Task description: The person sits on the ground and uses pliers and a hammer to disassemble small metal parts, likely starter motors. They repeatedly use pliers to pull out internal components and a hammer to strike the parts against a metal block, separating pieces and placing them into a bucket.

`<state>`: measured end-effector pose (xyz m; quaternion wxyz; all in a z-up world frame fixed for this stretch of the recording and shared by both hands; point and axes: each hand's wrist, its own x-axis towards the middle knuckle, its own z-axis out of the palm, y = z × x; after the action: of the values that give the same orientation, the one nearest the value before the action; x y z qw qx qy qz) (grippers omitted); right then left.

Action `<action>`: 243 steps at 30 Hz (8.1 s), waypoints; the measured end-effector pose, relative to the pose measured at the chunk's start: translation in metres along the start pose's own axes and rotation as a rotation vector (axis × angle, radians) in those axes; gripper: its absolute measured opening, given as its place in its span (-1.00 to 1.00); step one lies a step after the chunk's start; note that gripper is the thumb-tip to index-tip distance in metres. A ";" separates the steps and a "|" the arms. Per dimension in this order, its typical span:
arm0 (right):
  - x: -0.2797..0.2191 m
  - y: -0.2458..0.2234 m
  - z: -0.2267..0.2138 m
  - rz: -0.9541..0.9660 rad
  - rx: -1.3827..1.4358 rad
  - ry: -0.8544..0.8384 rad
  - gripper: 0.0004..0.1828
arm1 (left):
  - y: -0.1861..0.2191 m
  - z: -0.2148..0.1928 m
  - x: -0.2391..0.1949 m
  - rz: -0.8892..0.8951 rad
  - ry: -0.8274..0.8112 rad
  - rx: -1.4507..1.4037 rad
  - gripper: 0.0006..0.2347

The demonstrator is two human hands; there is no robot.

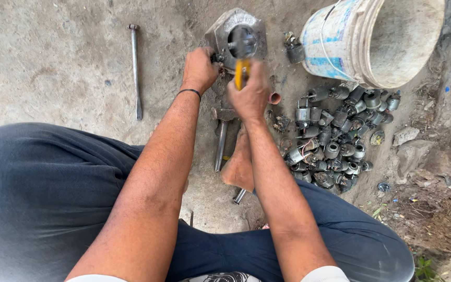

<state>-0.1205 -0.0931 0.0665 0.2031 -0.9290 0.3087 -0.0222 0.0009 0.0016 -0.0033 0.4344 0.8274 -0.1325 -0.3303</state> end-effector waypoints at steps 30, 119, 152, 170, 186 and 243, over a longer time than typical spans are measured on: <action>-0.145 0.034 0.067 0.378 -0.330 -0.280 -0.26 | -0.018 0.018 0.003 0.075 0.028 -0.032 -0.82; -0.006 0.020 -0.025 0.035 0.472 0.014 -0.87 | 0.031 -0.008 -0.005 0.092 -0.338 -0.381 -0.88; -0.003 0.017 -0.010 0.422 0.998 -0.006 -0.90 | 0.050 -0.023 -0.016 -0.024 -0.339 -0.514 -0.76; -0.045 0.104 0.048 0.558 -0.122 0.237 -0.28 | 0.040 -0.018 -0.012 -0.145 -0.392 -0.579 -0.68; -0.056 0.147 0.032 0.668 0.467 -0.154 -0.61 | 0.092 -0.015 -0.013 -0.292 -0.207 -0.809 -0.60; -0.183 -0.061 -0.249 0.043 0.381 0.394 -0.65 | 0.283 -0.090 -0.174 0.925 -0.048 -0.140 -0.67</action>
<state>-0.2752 -0.0328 0.3335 0.3107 -0.8451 0.3521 -0.2556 -0.0504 -0.0195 0.3365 0.5878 0.6421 -0.4749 -0.1291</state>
